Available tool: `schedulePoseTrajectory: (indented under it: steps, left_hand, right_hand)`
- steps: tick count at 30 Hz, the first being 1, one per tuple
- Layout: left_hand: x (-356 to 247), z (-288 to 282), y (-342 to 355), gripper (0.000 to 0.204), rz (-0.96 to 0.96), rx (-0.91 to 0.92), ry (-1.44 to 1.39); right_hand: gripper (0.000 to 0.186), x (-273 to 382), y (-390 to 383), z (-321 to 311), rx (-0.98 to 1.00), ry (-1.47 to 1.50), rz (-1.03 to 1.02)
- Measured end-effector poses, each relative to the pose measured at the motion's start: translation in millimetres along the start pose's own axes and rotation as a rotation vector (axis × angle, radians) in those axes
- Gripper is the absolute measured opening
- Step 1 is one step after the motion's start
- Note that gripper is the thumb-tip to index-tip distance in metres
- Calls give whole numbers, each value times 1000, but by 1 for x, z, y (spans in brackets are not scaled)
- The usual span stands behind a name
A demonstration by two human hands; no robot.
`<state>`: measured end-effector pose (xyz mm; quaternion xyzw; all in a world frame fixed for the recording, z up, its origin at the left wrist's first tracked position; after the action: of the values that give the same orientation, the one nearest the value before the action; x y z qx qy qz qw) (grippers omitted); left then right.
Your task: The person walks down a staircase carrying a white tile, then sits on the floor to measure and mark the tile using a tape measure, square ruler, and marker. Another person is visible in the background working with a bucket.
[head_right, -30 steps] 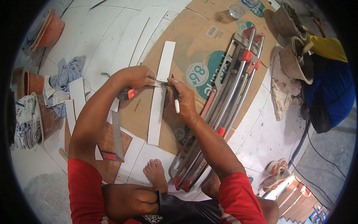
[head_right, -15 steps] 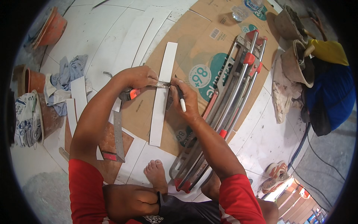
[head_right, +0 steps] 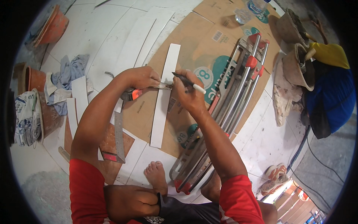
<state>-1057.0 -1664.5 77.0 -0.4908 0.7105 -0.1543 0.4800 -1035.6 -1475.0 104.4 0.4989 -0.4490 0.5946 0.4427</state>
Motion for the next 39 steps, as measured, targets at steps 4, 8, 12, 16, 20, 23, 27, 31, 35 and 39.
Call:
schedulePoseTrajectory:
  steps: [4,8,12,16,20,23,27,31,35,39]
  left_hand:
    - [2,1,2,25,38,7,24]
    - [0,1,-1,21,-5,-4,-26]
    - [2,1,-1,20,-27,21,-10]
    - [4,2,0,19,-53,10,-43]
    - [6,3,2,19,-65,22,-56]
    - [6,4,2,19,-63,22,-60]
    - [6,4,6,20,-45,29,-27]
    - [11,6,10,20,-16,-24,1]
    - [17,9,14,20,-10,-44,10]
    - [17,9,16,20,-13,-34,2]
  right_hand:
    - [21,-7,10,8,21,23,82]
    - [20,-12,12,9,71,-53,115]
    - [20,-21,5,9,75,-51,108]
    - [19,-27,1,10,86,-27,138]
    - [18,-28,0,12,82,-1,130]
    - [18,-29,0,11,90,-7,141]
    - [17,-31,0,11,68,20,125]
    - [17,-32,1,11,72,35,131]
    - [16,-30,1,14,76,10,130]
    - [16,-30,2,13,74,-12,120]
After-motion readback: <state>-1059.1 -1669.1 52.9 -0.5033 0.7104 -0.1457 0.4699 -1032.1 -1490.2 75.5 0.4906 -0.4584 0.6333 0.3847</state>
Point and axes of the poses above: each hand's wrist, its own y-axis towards the middle knuckle, its own z-axis out of the palm, x = y × z, the point moved 6 cm from there along y, towards the middle knuckle, and after that the axes turned 12 degrees about y, right-handed, at the moved point
